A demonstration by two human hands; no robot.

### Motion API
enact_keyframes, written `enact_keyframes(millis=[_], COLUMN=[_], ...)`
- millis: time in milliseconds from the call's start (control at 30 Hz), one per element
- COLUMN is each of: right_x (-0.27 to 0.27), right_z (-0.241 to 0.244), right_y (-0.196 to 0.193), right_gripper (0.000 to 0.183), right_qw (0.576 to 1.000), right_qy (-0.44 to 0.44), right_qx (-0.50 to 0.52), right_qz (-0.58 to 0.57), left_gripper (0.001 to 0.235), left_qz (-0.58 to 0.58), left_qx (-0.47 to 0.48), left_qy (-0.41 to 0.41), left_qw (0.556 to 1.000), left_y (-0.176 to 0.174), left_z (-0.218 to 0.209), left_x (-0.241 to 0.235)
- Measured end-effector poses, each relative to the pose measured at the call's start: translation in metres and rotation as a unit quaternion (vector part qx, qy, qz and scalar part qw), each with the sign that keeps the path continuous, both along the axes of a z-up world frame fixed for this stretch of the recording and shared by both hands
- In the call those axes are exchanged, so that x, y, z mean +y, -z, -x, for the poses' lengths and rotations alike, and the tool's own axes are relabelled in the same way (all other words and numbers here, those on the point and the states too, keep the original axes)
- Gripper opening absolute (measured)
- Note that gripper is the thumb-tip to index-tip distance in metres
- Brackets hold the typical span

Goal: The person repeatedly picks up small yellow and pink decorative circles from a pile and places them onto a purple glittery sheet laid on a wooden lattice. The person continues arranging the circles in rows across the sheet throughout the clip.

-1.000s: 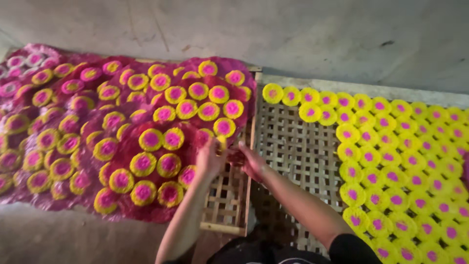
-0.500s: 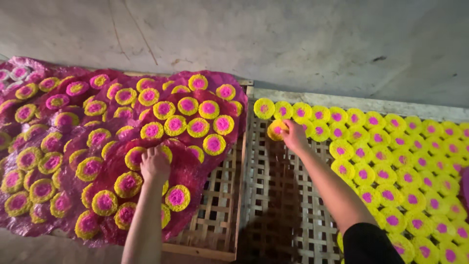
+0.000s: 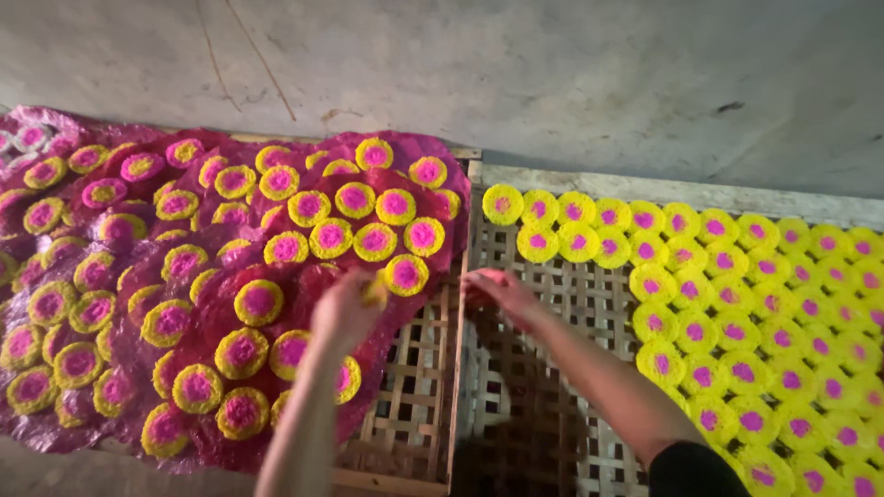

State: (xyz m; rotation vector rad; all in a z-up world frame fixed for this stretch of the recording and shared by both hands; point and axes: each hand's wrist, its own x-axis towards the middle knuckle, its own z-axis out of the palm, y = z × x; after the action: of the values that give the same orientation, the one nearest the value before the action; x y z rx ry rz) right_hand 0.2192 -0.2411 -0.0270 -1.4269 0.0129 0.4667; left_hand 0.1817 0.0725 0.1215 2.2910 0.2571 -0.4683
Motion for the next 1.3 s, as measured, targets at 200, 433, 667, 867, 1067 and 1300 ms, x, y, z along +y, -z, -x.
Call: enact_keyframes(millis=[200,433,667,867,1067,1300], right_x=[0.024,-0.027,-0.029,0.007,0.069,-0.039], right_z=[-0.011,-0.079,-0.07,-0.04,0.027,0.048], right_y=[-0.002,0.008,-0.026,-0.039,0.0,0.045], right_gripper=[0.043,0.043,0.057,0.055,0.033,0.036], right_qw=[0.974,0.88,0.787,0.711,0.995,0.954], right_qy=[0.091,0.113,0.111,0.192,0.009,0.183], right_qx=[0.139,-0.358,-0.445,-0.518,0.004,0.109], right_qz=[-0.152,0.292,0.414,0.435,-0.104,-0.213], left_gripper=[0.039,0.07,0.054,0.028,0.027,0.048], left_qz=[0.065,-0.311,-0.287,-0.219,-0.016,-0.024], left_qx=[-0.269,-0.167,-0.143,-0.133,-0.122,-0.32], left_qy=[0.11,-0.16,-0.22,-0.176,-0.061,0.064], left_qw=[0.955,0.922,0.921,0.95,0.99,0.945], left_y=[0.03,0.114,0.165,0.115,0.047,0.062], left_z=[0.013,-0.015,-0.009,-0.009,0.021,0.073], left_x=[-0.069,0.09,0.196,0.178,0.007,-0.061])
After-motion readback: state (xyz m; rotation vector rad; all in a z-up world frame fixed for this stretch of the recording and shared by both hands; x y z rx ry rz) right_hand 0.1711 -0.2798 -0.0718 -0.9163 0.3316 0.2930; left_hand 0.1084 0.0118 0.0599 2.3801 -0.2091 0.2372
